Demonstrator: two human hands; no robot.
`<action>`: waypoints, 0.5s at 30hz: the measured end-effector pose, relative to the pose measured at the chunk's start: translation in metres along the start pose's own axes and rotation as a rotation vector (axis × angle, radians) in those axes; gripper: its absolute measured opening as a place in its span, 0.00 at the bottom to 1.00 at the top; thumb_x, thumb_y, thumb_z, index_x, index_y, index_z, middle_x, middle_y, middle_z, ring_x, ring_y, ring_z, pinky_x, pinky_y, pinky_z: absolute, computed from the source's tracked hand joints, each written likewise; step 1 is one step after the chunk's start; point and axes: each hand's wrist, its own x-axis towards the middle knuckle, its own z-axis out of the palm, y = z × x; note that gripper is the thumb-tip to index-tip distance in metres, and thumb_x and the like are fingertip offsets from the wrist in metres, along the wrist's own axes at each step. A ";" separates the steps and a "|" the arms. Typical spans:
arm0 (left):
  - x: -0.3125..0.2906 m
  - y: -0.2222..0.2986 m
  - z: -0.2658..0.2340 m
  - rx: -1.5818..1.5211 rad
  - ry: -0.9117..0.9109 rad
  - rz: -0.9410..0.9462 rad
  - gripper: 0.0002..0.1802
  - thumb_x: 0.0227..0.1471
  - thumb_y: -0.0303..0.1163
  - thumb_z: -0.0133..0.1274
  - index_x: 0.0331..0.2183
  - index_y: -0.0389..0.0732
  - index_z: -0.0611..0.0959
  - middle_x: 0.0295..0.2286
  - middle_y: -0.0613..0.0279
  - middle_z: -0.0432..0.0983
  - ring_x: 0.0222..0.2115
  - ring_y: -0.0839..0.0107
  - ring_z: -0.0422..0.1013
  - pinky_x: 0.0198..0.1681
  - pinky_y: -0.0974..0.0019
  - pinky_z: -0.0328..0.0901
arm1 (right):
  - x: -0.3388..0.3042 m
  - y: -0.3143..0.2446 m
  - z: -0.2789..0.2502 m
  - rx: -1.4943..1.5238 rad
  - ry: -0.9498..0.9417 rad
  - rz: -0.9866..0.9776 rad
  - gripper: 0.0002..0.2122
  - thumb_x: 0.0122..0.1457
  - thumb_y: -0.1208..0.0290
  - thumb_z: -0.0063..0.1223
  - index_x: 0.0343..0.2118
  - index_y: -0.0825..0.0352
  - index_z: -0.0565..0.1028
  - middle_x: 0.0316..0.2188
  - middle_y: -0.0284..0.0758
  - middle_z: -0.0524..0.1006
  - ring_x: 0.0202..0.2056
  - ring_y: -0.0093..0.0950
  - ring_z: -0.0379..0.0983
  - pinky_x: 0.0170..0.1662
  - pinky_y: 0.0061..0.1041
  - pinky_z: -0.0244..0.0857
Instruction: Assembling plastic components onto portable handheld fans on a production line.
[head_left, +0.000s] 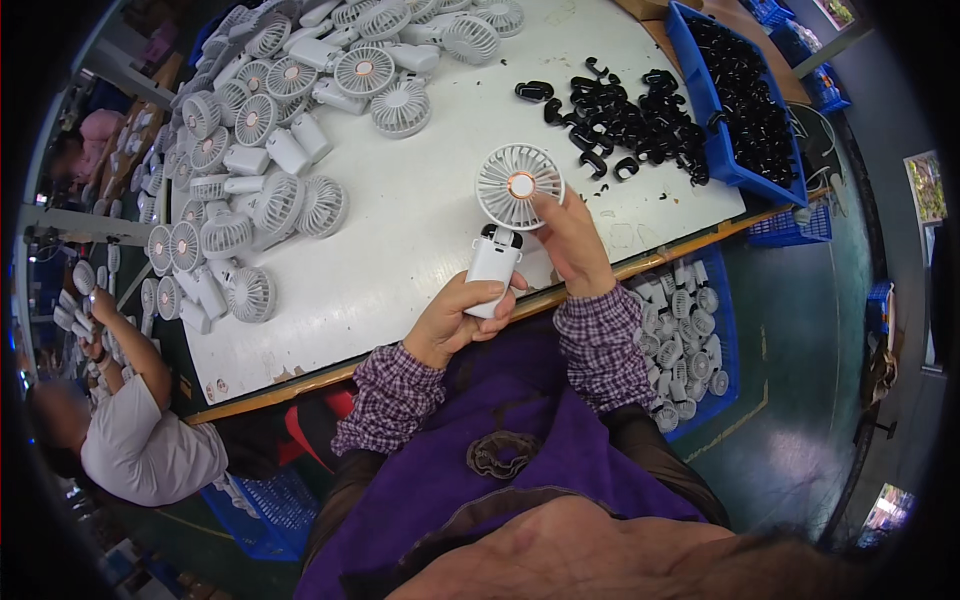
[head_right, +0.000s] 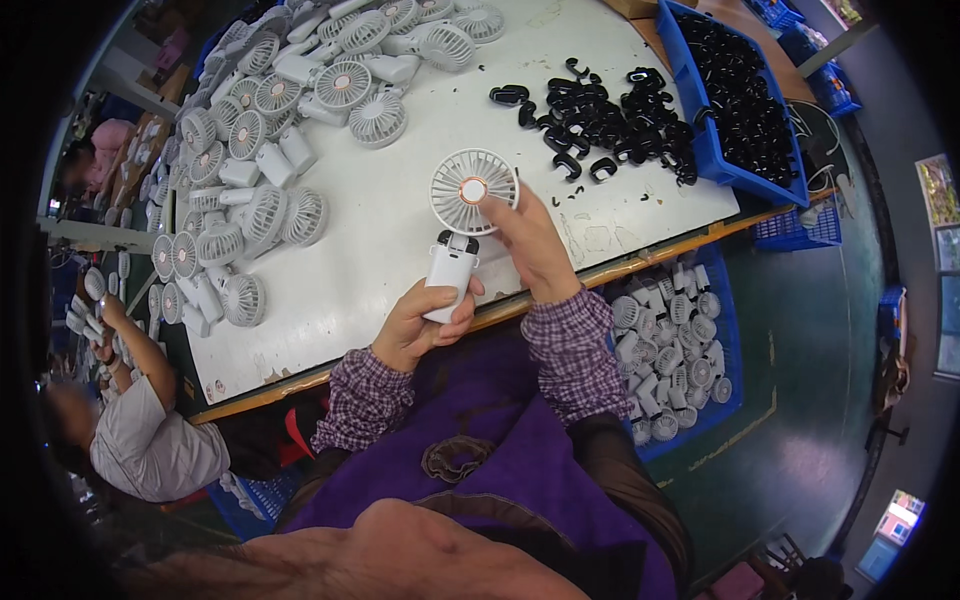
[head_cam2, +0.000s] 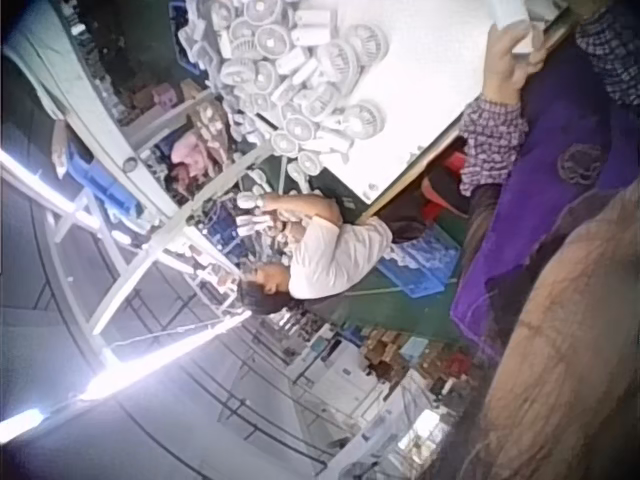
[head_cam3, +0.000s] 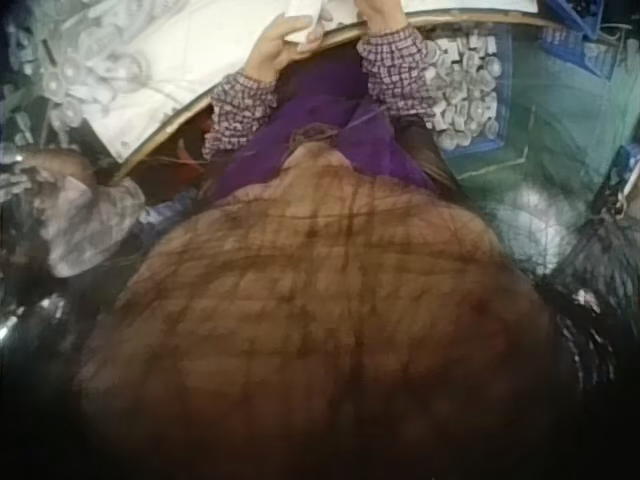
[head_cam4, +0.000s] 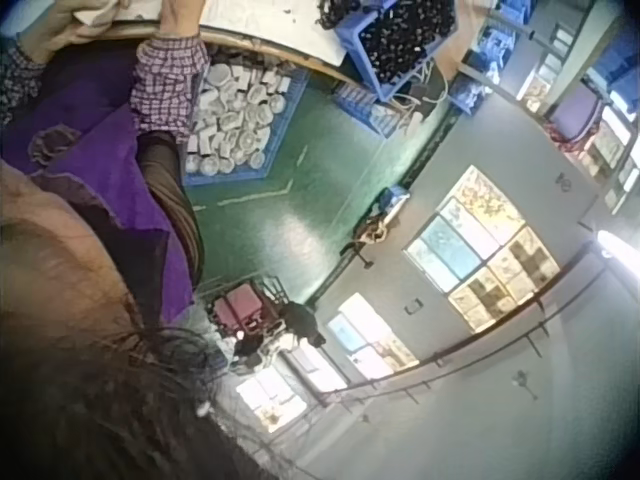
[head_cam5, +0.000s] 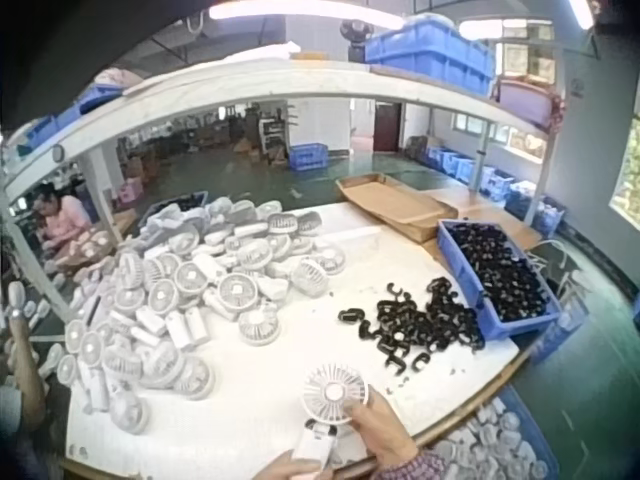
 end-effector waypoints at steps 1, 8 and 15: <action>0.000 -0.005 -0.008 -0.160 -0.102 -0.045 0.20 0.52 0.38 0.48 0.40 0.31 0.72 0.19 0.63 0.67 0.13 0.79 0.61 0.11 0.77 0.55 | -0.007 0.011 -0.007 0.073 -0.088 0.043 0.24 0.53 0.71 0.56 0.52 0.72 0.64 0.43 0.36 0.72 0.44 0.23 0.69 0.50 0.24 0.63; -0.001 -0.024 0.002 -0.532 -0.347 -0.054 0.21 0.49 0.39 0.46 0.38 0.30 0.70 0.15 0.61 0.65 0.07 0.79 0.56 0.09 0.76 0.52 | -0.034 0.042 0.017 0.471 -0.181 0.117 0.27 0.56 0.65 0.52 0.55 0.71 0.57 0.47 0.47 0.69 0.50 0.45 0.67 0.55 0.47 0.61; -0.035 0.001 0.050 -0.601 -0.275 -0.083 0.18 0.49 0.36 0.44 0.36 0.29 0.72 0.13 0.61 0.66 0.06 0.80 0.53 0.09 0.77 0.49 | -0.061 0.028 0.041 0.536 -0.229 0.119 0.28 0.55 0.59 0.53 0.54 0.70 0.59 0.42 0.41 0.69 0.40 0.39 0.72 0.58 0.52 0.54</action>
